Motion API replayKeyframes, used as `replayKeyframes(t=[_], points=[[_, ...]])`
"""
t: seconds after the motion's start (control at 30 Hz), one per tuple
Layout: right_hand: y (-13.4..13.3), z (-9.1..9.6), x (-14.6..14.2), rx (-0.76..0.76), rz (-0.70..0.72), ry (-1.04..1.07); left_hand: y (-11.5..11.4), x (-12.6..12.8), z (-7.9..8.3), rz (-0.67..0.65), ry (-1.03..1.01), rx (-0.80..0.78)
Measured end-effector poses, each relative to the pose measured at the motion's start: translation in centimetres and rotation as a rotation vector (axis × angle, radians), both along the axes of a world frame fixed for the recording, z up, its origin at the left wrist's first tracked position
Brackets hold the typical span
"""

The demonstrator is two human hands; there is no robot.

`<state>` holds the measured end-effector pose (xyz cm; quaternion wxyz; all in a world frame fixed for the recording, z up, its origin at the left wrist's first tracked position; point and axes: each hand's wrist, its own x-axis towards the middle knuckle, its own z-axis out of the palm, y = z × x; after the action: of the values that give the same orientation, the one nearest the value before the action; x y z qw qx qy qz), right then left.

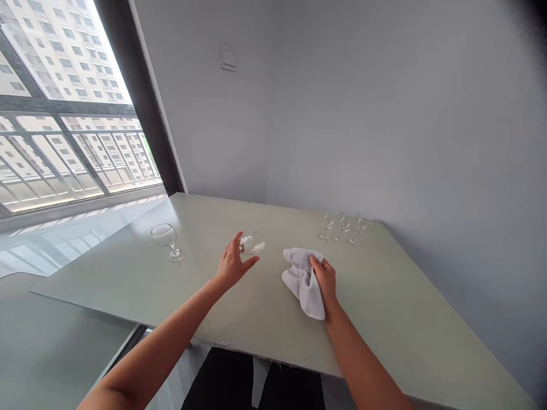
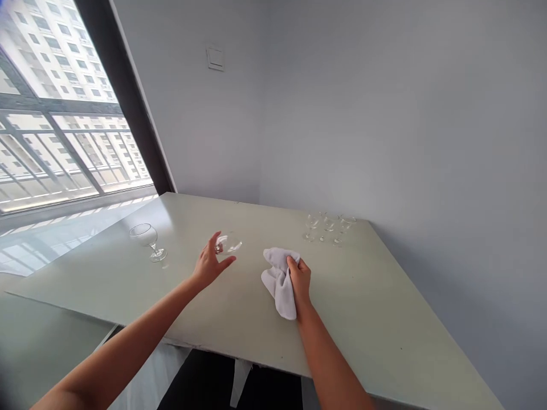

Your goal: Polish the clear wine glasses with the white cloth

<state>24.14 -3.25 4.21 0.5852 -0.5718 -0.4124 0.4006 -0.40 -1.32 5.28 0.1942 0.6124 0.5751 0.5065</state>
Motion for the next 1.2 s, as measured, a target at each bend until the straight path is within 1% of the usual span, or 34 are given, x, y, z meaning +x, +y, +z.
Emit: replayKeyframes(t=[0.07, 0.1, 0.13, 0.2, 0.27, 0.33, 0.43, 0.53, 0.6, 0.63, 0.67, 0.73, 0.8, 0.87, 0.93, 0.97, 1.03, 1.07, 1.1, 1.13, 1.2], points=[[0.1, 0.9, 0.0, 0.134, -0.166, -0.234, 1.3, 1.6, -0.2, -0.102, 0.121, 0.015], [0.0, 1.4, -0.3, 0.204, -0.204, -0.342, 1.8, 2.4, -0.4, -0.14, 0.17, 0.027], [0.0, 1.8, -0.8, 0.269, -0.199, -0.435, 2.3, 3.0, -0.7, -0.17, 0.207, 0.044], [0.0, 2.3, -2.4, 0.365, -0.078, -0.564, 2.8, 4.2, -1.4, -0.209, 0.252, 0.088], [0.1, 2.2, -4.1, 0.39, 0.112, -0.604, 3.0, 4.9, -2.2, -0.204, 0.307, 0.126], [0.3, 1.8, -5.3, 0.322, 0.303, -0.544, 3.1, 5.0, -3.0, -0.171, 0.41, 0.165], [0.8, 1.4, -5.3, 0.114, 0.573, -0.297, 3.2, 4.3, -3.7, -0.152, 0.588, 0.263], [1.1, 1.8, -4.3, -0.036, 0.853, -0.003, 3.1, 3.6, -4.0, -0.206, 0.688, 0.374], [1.2, 2.1, -3.8, -0.085, 0.966, 0.12, 3.0, 3.6, -3.9, -0.243, 0.71, 0.413], [1.3, 2.0, -3.7, -0.097, 0.976, 0.152, 2.9, 3.7, -3.8, -0.257, 0.721, 0.423], [1.4, 1.9, -3.7, -0.102, 0.951, 0.177, 2.7, 3.8, -3.7, -0.26, 0.736, 0.43], [1.6, 1.1, -3.7, -0.107, 0.834, 0.251, 2.5, 4.3, -3.2, -0.245, 0.784, 0.444], [2.0, 0.1, -3.8, -0.133, 0.702, 0.38, 2.2, 4.7, -2.7, -0.223, 0.831, 0.464], [2.2, -0.6, -3.6, -0.164, 0.617, 0.496, 2.1, 5.1, -2.4, -0.219, 0.849, 0.47], [2.2, -0.8, -3.2, -0.156, 0.605, 0.506, 2.0, 5.2, -2.1, -0.26, 0.831, 0.429], [2.1, -0.6, -2.9, -0.135, 0.626, 0.459, 1.9, 5.2, -2.0, -0.292, 0.807, 0.382], [1.6, 0.3, -2.0, -0.091, 0.711, 0.293, 1.8, 4.9, -1.7, -0.371, 0.732, 0.226], [1.3, 0.9, -1.6, -0.082, 0.77, 0.198, 1.7, 4.6, -1.4, -0.437, 0.676, 0.122], [1.0, 1.5, -1.1, -0.084, 0.842, 0.113, 1.7, 4.3, -1.0, -0.539, 0.606, 0.002], [0.8, 2.1, -0.6, -0.093, 0.924, 0.048, 1.7, 4.0, -0.5, -0.673, 0.523, -0.124], [0.4, 3.1, 0.1, -0.116, 1.099, -0.014, 1.9, 3.3, 0.7, -0.998, 0.357, -0.367]])
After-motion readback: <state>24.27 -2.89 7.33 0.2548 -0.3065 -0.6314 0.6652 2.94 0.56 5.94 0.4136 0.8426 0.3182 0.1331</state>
